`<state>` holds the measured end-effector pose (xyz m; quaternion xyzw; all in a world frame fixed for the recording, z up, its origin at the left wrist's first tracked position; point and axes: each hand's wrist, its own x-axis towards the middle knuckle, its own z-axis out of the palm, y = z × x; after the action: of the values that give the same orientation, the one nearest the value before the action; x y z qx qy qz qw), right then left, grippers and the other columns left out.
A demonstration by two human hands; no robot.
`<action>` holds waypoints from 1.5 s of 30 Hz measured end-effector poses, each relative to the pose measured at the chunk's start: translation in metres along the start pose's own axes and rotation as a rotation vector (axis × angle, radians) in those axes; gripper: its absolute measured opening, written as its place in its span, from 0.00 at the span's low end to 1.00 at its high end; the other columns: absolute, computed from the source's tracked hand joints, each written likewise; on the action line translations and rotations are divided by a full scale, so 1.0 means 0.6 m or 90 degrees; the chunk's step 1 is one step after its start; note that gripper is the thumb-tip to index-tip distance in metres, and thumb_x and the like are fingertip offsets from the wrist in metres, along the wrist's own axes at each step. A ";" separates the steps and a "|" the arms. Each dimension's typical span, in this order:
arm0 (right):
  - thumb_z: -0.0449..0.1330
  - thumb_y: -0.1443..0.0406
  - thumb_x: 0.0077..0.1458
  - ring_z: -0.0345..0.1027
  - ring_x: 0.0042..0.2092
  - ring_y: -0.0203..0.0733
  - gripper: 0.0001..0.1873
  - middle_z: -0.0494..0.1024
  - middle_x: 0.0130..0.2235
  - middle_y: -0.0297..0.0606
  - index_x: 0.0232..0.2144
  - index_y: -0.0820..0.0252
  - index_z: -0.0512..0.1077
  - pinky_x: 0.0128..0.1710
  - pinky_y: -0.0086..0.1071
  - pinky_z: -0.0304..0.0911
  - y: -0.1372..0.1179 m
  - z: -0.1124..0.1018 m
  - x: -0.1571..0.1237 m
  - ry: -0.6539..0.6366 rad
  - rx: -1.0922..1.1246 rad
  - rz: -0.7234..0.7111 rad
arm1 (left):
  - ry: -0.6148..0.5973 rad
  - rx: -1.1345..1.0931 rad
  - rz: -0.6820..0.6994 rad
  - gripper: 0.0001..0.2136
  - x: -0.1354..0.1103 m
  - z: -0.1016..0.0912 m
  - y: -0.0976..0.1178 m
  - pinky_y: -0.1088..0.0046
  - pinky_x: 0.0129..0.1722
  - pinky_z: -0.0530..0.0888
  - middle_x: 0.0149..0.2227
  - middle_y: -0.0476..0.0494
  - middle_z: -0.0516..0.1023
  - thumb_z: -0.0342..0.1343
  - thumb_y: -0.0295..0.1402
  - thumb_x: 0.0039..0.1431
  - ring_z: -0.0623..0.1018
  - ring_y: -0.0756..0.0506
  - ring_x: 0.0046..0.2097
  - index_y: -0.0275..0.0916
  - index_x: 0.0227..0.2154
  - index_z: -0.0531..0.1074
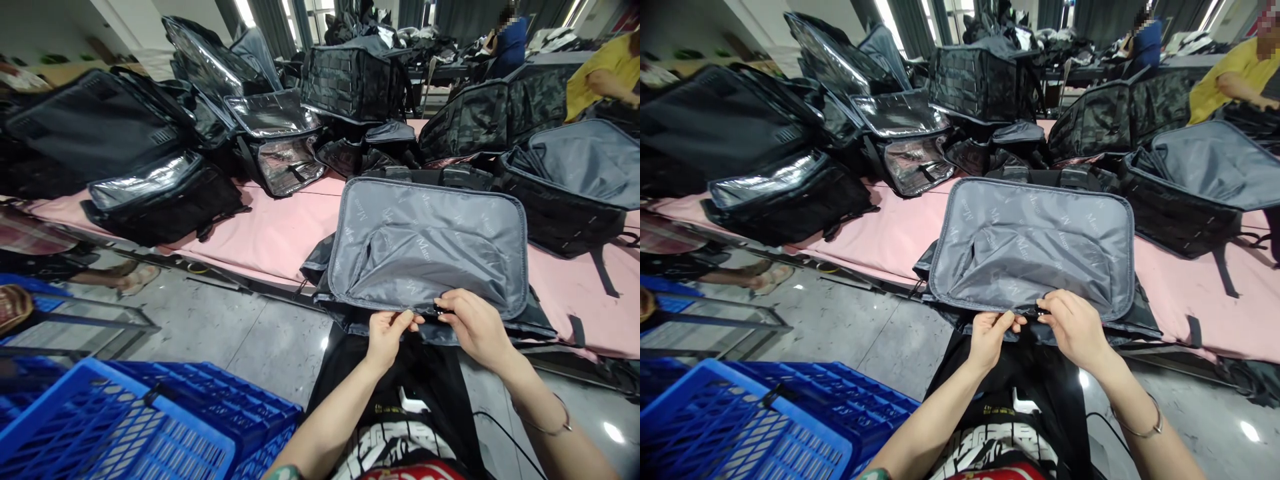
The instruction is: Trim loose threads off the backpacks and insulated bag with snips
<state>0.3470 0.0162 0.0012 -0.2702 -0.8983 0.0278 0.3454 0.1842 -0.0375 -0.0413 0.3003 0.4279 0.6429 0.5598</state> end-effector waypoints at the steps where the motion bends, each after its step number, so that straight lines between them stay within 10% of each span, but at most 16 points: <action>1: 0.51 0.68 0.61 0.66 0.37 0.40 0.05 0.71 0.36 0.42 0.38 0.62 0.65 0.36 0.32 0.64 0.001 0.001 -0.001 0.003 0.003 0.000 | 0.001 0.001 0.002 0.13 0.000 0.000 0.000 0.78 0.28 0.71 0.25 0.43 0.78 0.61 0.40 0.48 0.72 0.53 0.24 0.32 0.23 0.76; 13: 0.52 0.71 0.59 0.66 0.38 0.38 0.06 0.71 0.35 0.39 0.39 0.61 0.66 0.37 0.31 0.63 0.001 0.008 -0.013 0.063 0.103 0.041 | 0.013 0.020 0.027 0.14 -0.001 0.003 -0.001 0.78 0.28 0.71 0.25 0.43 0.78 0.59 0.40 0.52 0.73 0.53 0.24 0.31 0.24 0.74; 19: 0.54 0.69 0.58 0.66 0.42 0.38 0.08 0.70 0.39 0.39 0.41 0.58 0.67 0.41 0.31 0.63 -0.002 0.004 -0.069 0.262 0.149 0.279 | 0.127 0.014 0.033 0.15 -0.012 0.023 -0.011 0.75 0.29 0.73 0.25 0.43 0.77 0.57 0.42 0.53 0.76 0.50 0.27 0.32 0.25 0.70; 25: 0.54 0.64 0.58 0.67 0.42 0.39 0.10 0.71 0.40 0.40 0.42 0.58 0.68 0.43 0.32 0.63 -0.011 0.014 -0.127 0.250 0.208 0.433 | 0.168 0.068 0.006 0.14 -0.013 0.034 -0.021 0.74 0.32 0.73 0.25 0.44 0.76 0.59 0.41 0.51 0.77 0.49 0.29 0.32 0.25 0.70; 34: 0.64 0.51 0.42 0.57 0.23 0.32 0.20 0.66 0.22 0.34 0.25 0.63 0.71 0.21 0.25 0.55 0.005 0.060 -0.145 0.239 0.357 0.723 | 0.033 0.035 -0.070 0.19 -0.009 0.003 0.013 0.73 0.30 0.73 0.29 0.36 0.78 0.57 0.45 0.51 0.76 0.48 0.28 0.29 0.28 0.74; 38: 0.69 0.51 0.36 0.45 0.18 0.25 0.24 0.55 0.17 0.26 0.26 0.66 0.70 0.15 0.22 0.42 0.004 0.080 -0.128 0.373 0.540 0.826 | 0.004 0.067 -0.079 0.21 -0.009 -0.019 0.025 0.74 0.28 0.73 0.30 0.34 0.79 0.55 0.47 0.53 0.76 0.49 0.27 0.28 0.30 0.74; 42: 0.70 0.56 0.37 0.43 0.18 0.24 0.20 0.53 0.17 0.26 0.26 0.67 0.72 0.15 0.21 0.39 0.003 0.073 -0.099 0.461 0.610 0.798 | 0.086 0.197 0.050 0.16 -0.014 -0.060 0.046 0.75 0.28 0.73 0.29 0.41 0.77 0.52 0.43 0.57 0.75 0.50 0.27 0.32 0.33 0.73; 45: 0.70 0.57 0.39 0.43 0.18 0.23 0.18 0.52 0.17 0.26 0.26 0.68 0.73 0.16 0.21 0.38 0.013 0.056 -0.081 0.473 0.603 0.770 | 0.212 0.406 0.344 0.08 -0.015 -0.092 0.077 0.72 0.34 0.73 0.32 0.45 0.76 0.53 0.36 0.58 0.76 0.50 0.31 0.38 0.36 0.72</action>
<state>0.3590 0.0027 -0.0557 -0.5220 -0.3213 0.4897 0.6201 0.1168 -0.0582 -0.0242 0.4511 0.5954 0.6415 0.1747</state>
